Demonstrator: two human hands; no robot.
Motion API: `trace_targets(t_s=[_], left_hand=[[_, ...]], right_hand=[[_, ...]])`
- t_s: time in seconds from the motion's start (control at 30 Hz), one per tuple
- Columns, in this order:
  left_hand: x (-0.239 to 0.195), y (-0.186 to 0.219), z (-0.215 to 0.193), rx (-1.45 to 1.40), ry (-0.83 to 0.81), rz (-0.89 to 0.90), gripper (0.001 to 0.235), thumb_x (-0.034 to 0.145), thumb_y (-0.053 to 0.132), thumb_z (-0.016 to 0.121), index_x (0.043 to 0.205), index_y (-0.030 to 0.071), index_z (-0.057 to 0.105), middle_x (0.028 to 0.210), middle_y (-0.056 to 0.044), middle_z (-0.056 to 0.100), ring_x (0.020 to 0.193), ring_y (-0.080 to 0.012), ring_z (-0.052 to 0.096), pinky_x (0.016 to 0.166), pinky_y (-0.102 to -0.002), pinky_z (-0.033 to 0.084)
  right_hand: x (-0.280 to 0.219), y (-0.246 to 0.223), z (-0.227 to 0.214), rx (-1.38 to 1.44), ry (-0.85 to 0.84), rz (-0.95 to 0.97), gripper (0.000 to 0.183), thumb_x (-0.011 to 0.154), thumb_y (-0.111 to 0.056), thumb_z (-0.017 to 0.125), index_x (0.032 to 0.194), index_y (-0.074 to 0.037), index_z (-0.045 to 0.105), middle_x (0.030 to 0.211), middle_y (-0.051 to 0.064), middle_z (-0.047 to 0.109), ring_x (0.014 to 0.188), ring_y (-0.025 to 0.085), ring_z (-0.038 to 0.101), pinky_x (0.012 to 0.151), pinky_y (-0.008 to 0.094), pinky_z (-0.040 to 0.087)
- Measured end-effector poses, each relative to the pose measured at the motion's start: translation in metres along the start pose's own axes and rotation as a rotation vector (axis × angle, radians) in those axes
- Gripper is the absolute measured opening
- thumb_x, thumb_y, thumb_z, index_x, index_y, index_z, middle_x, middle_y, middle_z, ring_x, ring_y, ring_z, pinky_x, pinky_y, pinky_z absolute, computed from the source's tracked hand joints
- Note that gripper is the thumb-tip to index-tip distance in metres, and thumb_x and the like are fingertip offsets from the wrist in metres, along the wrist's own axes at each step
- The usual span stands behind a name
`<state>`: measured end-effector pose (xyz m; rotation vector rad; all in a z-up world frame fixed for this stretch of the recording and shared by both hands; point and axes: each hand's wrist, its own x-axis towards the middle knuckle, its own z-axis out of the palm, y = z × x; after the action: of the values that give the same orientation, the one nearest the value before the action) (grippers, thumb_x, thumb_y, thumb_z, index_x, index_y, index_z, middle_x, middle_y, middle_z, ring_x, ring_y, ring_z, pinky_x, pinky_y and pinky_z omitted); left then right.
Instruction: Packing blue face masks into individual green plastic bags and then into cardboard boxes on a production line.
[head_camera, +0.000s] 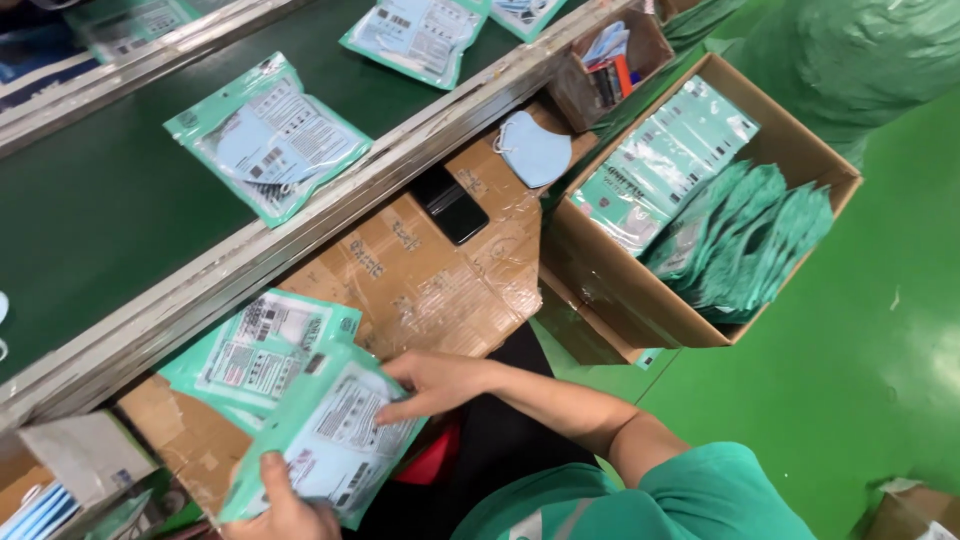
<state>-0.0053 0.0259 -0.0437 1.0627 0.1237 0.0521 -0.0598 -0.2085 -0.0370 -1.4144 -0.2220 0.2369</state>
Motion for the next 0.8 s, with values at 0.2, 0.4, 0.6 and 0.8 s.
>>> trace_targets(t_s=[0.2,0.4,0.6,0.8], left_hand=[[0.003,0.031,0.003,0.403,-0.163,0.215,0.027,0.109,0.001,0.052,0.135,-0.006,0.055,0.134,-0.018,0.066,0.124,-0.0227,0.064,0.113,-0.035,0.050],[0.016,0.000,-0.034,0.429,-0.172,0.150,0.044,0.106,0.000,0.056,0.148,-0.005,0.046,0.152,-0.019,0.052,0.142,-0.0261,0.051,0.123,-0.040,0.038],[0.055,-0.062,-0.055,0.654,-0.142,0.154,0.060,0.103,0.008,0.061,0.156,-0.006,0.035,0.158,-0.025,0.045,0.149,-0.0325,0.043,0.125,-0.043,0.030],[0.076,-0.069,-0.051,0.779,-0.101,0.100,0.069,0.100,0.014,0.064,0.157,-0.005,0.030,0.154,-0.027,0.043,0.142,-0.0358,0.049,0.118,-0.039,0.038]], right_hand=[[0.027,-0.030,-0.085,-0.563,0.511,0.215,0.039,0.087,-0.041,0.078,0.110,-0.009,0.076,0.100,0.008,0.078,0.090,0.020,0.075,0.083,0.037,0.060],[0.058,-0.017,-0.104,0.281,0.660,-0.300,0.043,0.104,-0.019,0.064,0.143,-0.006,0.051,0.135,0.005,0.065,0.124,0.023,0.066,0.101,0.038,0.053],[0.072,0.077,-0.055,-0.337,0.480,0.051,0.055,0.104,-0.020,0.058,0.155,-0.005,0.045,0.155,0.017,0.055,0.142,0.030,0.057,0.117,0.040,0.047],[0.062,0.049,0.002,-0.572,0.337,0.080,0.075,0.100,-0.024,0.065,0.159,0.004,0.027,0.162,0.030,0.036,0.151,0.041,0.037,0.124,0.044,0.030]])
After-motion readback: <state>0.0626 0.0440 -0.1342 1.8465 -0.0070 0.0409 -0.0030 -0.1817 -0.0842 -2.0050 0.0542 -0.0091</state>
